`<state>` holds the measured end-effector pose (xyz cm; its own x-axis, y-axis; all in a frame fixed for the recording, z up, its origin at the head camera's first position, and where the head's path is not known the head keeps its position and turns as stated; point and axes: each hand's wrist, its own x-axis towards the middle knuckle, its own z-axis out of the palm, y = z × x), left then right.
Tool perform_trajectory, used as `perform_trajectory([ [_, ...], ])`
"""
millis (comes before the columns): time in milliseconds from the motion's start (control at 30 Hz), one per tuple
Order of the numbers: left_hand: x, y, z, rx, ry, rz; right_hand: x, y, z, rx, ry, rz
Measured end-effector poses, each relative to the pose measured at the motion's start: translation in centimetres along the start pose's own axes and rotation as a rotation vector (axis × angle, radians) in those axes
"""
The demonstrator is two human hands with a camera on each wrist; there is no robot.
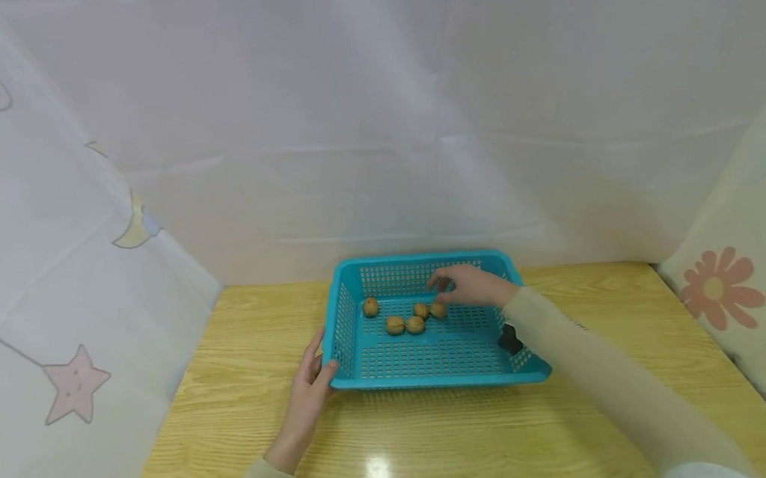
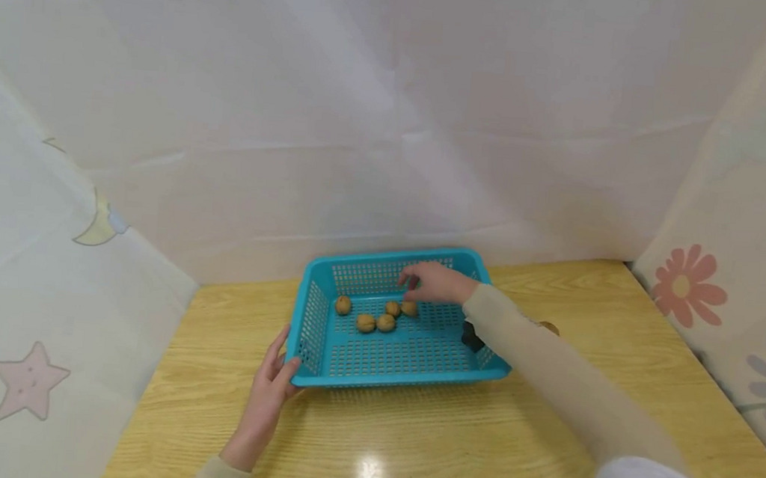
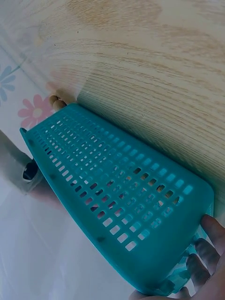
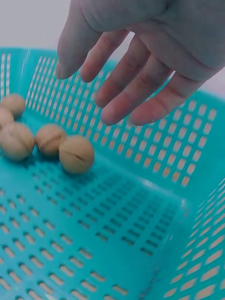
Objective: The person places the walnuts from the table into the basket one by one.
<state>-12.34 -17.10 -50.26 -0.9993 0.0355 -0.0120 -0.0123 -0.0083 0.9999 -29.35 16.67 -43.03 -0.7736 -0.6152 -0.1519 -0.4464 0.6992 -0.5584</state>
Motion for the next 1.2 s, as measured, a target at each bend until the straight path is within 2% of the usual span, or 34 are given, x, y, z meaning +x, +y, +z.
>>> perform_trajectory([
  [167, 0.1, 0.0, 0.0, 0.002, -0.010, 0.001, -1.7, -0.4, -1.7, 0.010, 0.088, -0.064],
  [367, 0.2, -0.1, 0.0, 0.006, -0.019, 0.008, -4.1, 0.3, -2.7, 0.011, 0.159, -0.102],
  [733, 0.1, -0.1, 0.0, -0.001, -0.013, 0.007, -10.4, 2.9, -3.9, -0.024, 0.210, -0.059],
  [867, 0.0, -0.1, -0.1, 0.004, -0.006, 0.010, -12.6, 3.8, -4.4, 0.004, 0.229, -0.006],
  [1200, 0.0, 0.1, -0.2, 0.006, -0.011, 0.008, -16.6, 5.5, -4.7, -0.057, 0.264, 0.095],
])
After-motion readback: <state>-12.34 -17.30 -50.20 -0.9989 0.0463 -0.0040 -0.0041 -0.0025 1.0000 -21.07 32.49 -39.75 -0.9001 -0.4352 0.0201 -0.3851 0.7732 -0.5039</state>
